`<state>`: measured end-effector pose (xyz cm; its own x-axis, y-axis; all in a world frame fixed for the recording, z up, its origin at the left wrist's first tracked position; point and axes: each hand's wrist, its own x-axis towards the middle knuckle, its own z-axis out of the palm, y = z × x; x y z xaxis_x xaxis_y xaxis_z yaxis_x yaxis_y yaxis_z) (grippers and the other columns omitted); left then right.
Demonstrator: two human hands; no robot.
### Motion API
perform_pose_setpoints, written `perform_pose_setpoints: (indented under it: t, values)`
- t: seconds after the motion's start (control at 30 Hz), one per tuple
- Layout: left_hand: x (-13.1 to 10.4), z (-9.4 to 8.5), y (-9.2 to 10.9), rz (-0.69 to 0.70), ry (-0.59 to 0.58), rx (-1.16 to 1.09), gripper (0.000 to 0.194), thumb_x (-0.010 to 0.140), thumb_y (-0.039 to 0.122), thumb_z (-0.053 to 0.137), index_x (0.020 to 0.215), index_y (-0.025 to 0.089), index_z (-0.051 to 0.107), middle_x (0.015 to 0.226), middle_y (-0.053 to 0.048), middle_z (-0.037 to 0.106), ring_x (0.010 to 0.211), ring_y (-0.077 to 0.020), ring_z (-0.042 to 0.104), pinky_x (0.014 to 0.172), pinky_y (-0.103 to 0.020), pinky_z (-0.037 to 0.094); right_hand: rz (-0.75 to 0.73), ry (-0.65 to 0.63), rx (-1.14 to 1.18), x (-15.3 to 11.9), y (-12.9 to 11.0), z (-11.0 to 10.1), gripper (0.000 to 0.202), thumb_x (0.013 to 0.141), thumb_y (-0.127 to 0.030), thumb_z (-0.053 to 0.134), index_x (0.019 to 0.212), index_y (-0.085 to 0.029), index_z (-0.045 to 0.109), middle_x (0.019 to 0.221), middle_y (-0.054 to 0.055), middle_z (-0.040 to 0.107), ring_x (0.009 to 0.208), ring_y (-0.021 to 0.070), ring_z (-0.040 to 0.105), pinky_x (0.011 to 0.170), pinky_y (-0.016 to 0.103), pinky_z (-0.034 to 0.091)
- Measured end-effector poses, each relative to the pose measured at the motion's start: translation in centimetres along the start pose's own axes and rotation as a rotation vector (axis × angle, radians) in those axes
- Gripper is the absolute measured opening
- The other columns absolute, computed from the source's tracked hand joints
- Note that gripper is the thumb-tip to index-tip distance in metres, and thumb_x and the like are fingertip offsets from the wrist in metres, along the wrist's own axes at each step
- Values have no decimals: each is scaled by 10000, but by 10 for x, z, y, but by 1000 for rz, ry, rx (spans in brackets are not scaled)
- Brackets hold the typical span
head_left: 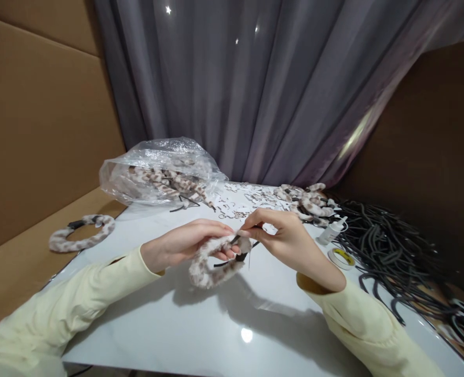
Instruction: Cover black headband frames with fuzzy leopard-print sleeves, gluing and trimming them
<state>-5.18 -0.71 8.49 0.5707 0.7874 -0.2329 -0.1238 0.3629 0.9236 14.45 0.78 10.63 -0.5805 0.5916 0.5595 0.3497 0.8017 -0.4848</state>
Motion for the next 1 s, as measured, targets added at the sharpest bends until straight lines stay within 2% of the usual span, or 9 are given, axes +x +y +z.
perform_pose_setpoints:
  t: [0.13, 0.3, 0.73, 1.0]
  values:
    - [-1, 1, 1, 22, -13, 18, 128, 804, 250, 600, 785, 151, 679, 787, -62, 663, 782, -166, 616, 715, -254, 502, -13, -21, 18, -2, 6, 5, 87, 788, -144, 597, 703, -163, 604, 669, 9, 639, 609, 105, 566, 579, 206, 411]
    - [0, 0, 2, 29, -8, -2, 105, 801, 234, 608, 809, 166, 688, 811, -63, 658, 793, -170, 613, 729, -259, 505, -84, -45, -4, -4, 5, 5, 81, 797, -115, 586, 745, -169, 616, 701, 19, 633, 648, 114, 562, 609, 217, 414]
    - [1, -2, 0, 52, -8, -8, 92, 792, 206, 612, 763, 149, 678, 798, -65, 651, 768, -162, 607, 712, -250, 499, -77, 85, 39, -4, 5, 16, 148, 766, -53, 592, 697, -170, 532, 687, 4, 588, 642, 109, 546, 607, 219, 411]
    - [0, 0, 1, 33, 49, -41, 122, 752, 178, 579, 704, 112, 671, 710, -60, 668, 713, -165, 628, 688, -253, 498, -103, 117, 38, -5, 4, 23, 171, 762, -33, 577, 696, -173, 506, 686, 7, 573, 644, 111, 541, 596, 221, 411]
